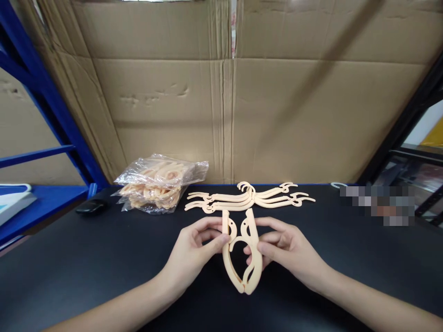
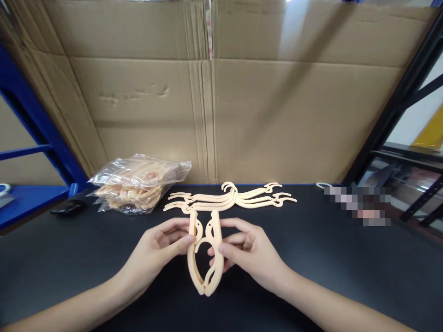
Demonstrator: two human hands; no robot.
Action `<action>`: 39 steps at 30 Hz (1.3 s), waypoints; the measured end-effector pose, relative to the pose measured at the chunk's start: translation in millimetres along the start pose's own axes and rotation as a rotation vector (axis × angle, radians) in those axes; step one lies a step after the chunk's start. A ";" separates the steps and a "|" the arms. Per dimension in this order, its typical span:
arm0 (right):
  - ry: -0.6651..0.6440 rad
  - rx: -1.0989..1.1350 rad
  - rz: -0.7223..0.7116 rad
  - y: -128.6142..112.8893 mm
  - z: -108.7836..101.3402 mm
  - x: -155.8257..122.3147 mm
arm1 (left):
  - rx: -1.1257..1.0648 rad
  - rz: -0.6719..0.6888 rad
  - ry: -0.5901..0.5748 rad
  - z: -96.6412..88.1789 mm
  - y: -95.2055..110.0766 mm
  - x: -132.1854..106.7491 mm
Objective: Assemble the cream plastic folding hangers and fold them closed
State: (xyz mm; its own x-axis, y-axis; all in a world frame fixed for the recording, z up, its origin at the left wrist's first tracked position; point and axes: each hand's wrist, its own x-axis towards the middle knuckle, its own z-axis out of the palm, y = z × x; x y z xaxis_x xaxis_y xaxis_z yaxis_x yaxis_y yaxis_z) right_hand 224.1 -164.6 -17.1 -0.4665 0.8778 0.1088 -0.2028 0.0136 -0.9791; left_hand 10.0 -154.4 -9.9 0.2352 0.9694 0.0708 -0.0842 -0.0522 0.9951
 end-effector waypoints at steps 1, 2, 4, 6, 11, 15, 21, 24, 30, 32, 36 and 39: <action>0.033 -0.024 -0.003 -0.5 -0.5 -0.3 | -0.011 -0.002 -0.004 0.3 -0.4 0.0; 0.061 -0.041 -0.005 -1.1 -1.1 -0.4 | -0.022 -0.002 -0.010 0.6 -0.4 0.0; 0.098 -0.050 -0.007 -2.2 -1.9 -0.6 | -0.032 0.010 -0.024 1.2 0.5 -0.3; 0.130 -0.048 -0.005 -3.0 -1.6 -0.7 | -0.018 0.037 -0.035 1.6 2.3 -0.9; 0.123 -0.085 -0.003 -3.2 5.1 -2.9 | 0.070 0.126 -0.065 3.9 5.2 -4.4; 0.066 -0.146 0.007 -2.4 10.3 -4.5 | 0.074 0.100 -0.157 7.4 5.4 -7.5; 0.062 -0.125 -0.011 -2.1 5.6 -1.6 | 0.068 0.090 -0.046 7.1 2.9 -5.8; 0.010 -0.135 -0.011 -1.9 5.8 -1.1 | 0.090 0.064 -0.055 7.5 -0.4 -4.9; 0.030 -0.162 0.022 2.2 7.8 0.8 | 0.193 0.043 -0.029 5.6 -8.0 -4.5; 0.064 -0.164 0.021 5.0 5.6 2.8 | 0.214 0.047 -0.005 4.0 -9.5 -3.8; 0.167 -0.169 0.016 11.7 -2.3 8.9 | 0.186 0.038 -0.020 2.0 -10.3 -1.8; 0.228 -0.239 -0.009 15.9 -8.6 13.8 | 0.232 0.049 -0.039 2.2 -9.4 -0.1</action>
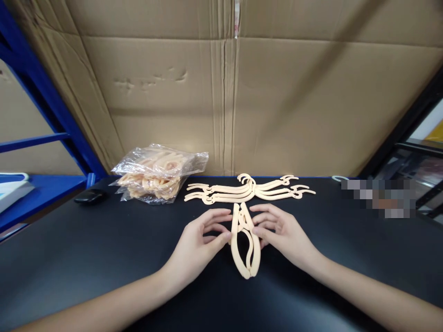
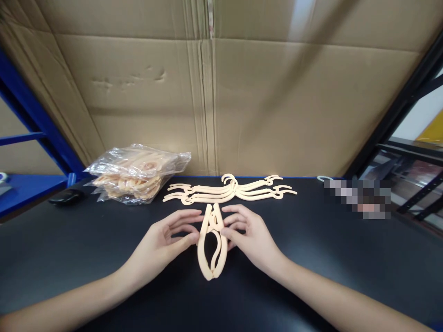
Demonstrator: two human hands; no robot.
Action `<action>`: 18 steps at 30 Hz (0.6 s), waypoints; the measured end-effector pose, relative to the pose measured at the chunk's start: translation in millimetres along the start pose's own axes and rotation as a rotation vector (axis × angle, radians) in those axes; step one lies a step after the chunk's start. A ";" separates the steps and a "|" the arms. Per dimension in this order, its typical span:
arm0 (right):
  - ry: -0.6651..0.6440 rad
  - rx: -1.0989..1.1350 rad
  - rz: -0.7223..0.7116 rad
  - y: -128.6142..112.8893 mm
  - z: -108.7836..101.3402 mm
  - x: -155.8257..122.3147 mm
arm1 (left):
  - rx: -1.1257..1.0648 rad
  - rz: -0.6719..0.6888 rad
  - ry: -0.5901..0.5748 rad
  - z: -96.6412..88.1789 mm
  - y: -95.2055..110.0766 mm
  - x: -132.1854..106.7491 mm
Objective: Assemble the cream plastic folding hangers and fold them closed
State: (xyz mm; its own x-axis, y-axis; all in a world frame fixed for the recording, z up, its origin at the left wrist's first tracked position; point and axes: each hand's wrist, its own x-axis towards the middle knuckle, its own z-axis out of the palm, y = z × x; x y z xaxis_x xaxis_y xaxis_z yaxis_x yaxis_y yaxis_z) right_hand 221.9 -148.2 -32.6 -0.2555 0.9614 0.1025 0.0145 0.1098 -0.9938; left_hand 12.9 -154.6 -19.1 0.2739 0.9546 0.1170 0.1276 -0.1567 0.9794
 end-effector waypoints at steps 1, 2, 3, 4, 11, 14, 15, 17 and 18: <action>0.005 -0.037 -0.013 1.2 -1.0 1.7 | 0.017 0.003 -0.010 0.2 0.2 0.4; 0.004 -0.078 -0.024 2.0 -1.7 3.1 | 0.028 0.007 -0.028 0.6 0.3 0.5; -0.004 -0.118 -0.032 2.5 -2.2 4.1 | 0.033 0.014 -0.048 1.1 0.2 0.5; -0.017 -0.157 -0.034 2.6 -2.6 4.7 | 0.035 0.026 -0.068 1.6 -0.2 0.3; -0.062 -0.501 -0.159 0.8 -10.1 2.2 | 0.153 0.210 -0.106 -0.5 -1.1 -1.9; -0.072 -0.584 -0.174 -0.2 -15.5 0.9 | 0.356 0.339 -0.140 -6.9 1.2 -2.2; -0.073 -0.598 -0.181 -1.4 -16.6 0.3 | 0.435 0.381 -0.163 -9.1 1.6 -2.5; -0.099 -0.635 -0.216 -5.1 -17.7 -1.7 | 0.564 0.446 -0.218 -12.8 1.1 -3.4; -0.121 -0.658 -0.241 -7.4 -17.6 -3.1 | 0.603 0.468 -0.246 -14.0 0.2 -3.9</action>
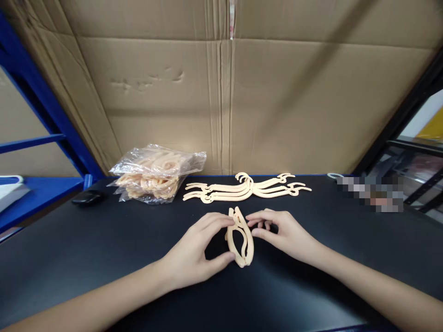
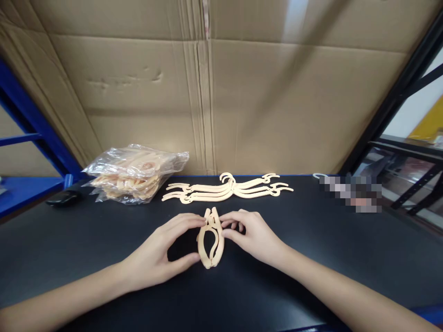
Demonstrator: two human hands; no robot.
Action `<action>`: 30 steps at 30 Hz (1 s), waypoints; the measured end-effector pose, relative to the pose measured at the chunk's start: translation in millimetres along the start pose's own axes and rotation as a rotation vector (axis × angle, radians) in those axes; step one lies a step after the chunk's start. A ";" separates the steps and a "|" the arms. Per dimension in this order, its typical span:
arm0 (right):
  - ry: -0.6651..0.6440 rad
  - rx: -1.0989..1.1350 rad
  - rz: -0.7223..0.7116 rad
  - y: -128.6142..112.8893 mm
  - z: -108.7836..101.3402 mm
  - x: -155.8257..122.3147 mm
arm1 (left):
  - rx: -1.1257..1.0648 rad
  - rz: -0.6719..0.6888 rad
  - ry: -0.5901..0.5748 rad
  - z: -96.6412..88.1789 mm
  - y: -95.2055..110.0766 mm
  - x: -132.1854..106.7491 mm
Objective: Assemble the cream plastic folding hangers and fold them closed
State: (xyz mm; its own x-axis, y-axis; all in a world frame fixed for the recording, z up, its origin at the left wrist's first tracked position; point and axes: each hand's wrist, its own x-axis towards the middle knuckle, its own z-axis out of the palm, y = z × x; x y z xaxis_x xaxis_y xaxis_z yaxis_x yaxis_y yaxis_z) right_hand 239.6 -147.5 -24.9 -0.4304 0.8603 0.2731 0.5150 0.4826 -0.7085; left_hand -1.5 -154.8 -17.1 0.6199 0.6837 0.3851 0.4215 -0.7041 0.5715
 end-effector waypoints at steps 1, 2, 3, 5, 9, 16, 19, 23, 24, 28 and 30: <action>-0.016 -0.022 -0.032 -2.3 -1.0 -0.9 | 0.020 0.021 -0.023 0.2 -1.1 -1.2; -0.029 -0.041 -0.064 -4.5 -1.7 -1.8 | 0.028 0.035 -0.043 0.9 -2.3 -2.2; -0.040 -0.052 -0.092 -6.4 -2.1 -2.6 | 0.030 0.042 -0.061 1.8 -3.3 -3.1; -0.058 -0.057 -0.128 -8.5 -1.6 -3.7 | 0.023 0.035 -0.084 3.5 -5.2 -4.0; -0.086 -0.060 -0.148 -7.7 1.4 -3.7 | 0.023 0.001 -0.087 4.0 -8.2 -3.6; -0.104 -0.090 -0.182 -3.3 6.1 -2.5 | 0.030 -0.005 -0.056 0.6 -15.9 -0.8; -0.105 -0.095 -0.199 -0.5 7.2 -2.2 | 0.042 -0.007 -0.060 -0.2 -18.7 0.4; -0.122 -0.099 -0.216 2.1 6.9 -1.9 | 0.044 -0.005 -0.049 -0.5 -20.3 1.2; -0.126 -0.099 -0.218 2.2 6.7 -1.9 | 0.040 -0.004 -0.044 -0.4 -20.3 1.2; -0.132 -0.092 -0.230 2.0 6.3 -2.2 | 0.048 -0.004 -0.044 -0.1 -18.6 1.0; -0.135 -0.088 -0.235 2.6 6.3 -2.3 | 0.061 -0.002 -0.051 0.0 -16.6 1.0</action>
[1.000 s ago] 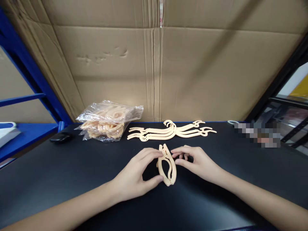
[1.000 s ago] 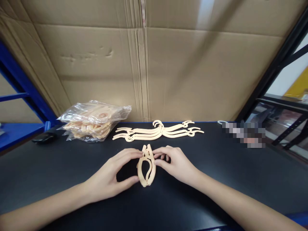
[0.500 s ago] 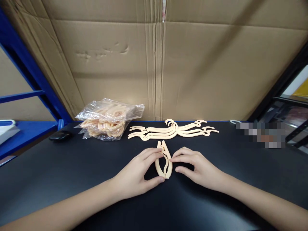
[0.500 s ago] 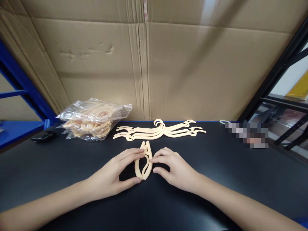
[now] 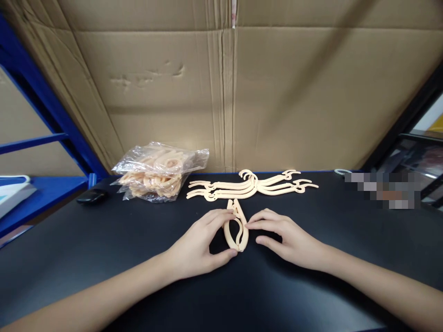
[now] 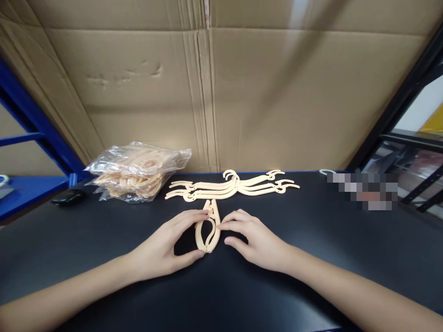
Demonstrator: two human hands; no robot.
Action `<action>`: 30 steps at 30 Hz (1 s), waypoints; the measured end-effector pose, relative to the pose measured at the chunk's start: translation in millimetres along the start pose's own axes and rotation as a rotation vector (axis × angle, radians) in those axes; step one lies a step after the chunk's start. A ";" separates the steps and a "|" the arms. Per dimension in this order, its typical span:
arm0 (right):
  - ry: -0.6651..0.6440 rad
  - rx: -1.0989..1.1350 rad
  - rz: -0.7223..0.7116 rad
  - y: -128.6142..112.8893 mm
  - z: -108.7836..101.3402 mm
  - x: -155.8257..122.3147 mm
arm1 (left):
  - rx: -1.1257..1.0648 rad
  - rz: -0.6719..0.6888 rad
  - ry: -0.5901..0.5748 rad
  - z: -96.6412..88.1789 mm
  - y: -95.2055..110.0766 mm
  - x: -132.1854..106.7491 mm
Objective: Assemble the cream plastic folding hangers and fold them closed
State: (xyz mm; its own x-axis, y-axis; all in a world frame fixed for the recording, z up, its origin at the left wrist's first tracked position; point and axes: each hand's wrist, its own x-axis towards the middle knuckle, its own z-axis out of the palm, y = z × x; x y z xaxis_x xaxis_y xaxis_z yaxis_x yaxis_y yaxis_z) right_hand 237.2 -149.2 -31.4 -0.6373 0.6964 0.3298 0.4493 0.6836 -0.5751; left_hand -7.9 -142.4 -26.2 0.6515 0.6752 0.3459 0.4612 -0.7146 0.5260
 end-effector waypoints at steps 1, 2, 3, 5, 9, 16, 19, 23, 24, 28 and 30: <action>0.001 0.003 -0.003 0.7 -0.1 -0.1 | 0.006 0.002 0.004 -0.3 1.0 0.2; 0.005 0.008 -0.007 1.8 -0.3 -0.1 | 0.015 0.002 0.019 -0.9 1.8 0.5; 0.013 0.013 -0.011 3.3 -0.8 0.0 | 0.026 -0.005 0.039 -2.0 1.9 1.0; 0.037 0.015 -0.014 7.5 -3.0 0.3 | 0.057 -0.033 0.083 -6.0 -0.7 2.6; 0.052 -0.027 -0.009 18.3 -11.1 1.6 | 0.157 -0.059 0.134 -19.5 -19.3 7.1; -0.018 -0.023 -0.065 28.3 -20.5 2.5 | 0.319 -0.024 0.092 -28.3 -49.2 8.1; -0.033 -0.033 -0.068 27.3 -21.3 2.5 | 0.359 -0.015 0.073 -25.8 -49.3 6.9; -0.032 -0.040 -0.072 26.6 -21.4 2.4 | 0.377 -0.008 0.069 -25.4 -46.2 7.1; -0.031 -0.040 -0.075 27.0 -21.1 2.3 | 0.379 -0.004 0.069 -25.6 -46.0 7.3; -0.030 -0.042 -0.085 29.6 -20.2 2.0 | 0.387 0.011 0.082 -25.2 -48.1 7.2; -0.031 -0.041 -0.083 30.2 -20.1 1.9 | 0.392 0.014 0.080 -24.6 -49.6 6.9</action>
State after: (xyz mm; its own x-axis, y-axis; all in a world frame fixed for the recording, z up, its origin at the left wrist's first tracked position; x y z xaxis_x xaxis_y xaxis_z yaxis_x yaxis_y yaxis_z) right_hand 262.1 -122.9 -33.1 -0.6923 0.6303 0.3513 0.4192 0.7475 -0.5152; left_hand -41.1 -97.8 -30.8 0.6175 0.6659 0.4188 0.6577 -0.7291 0.1895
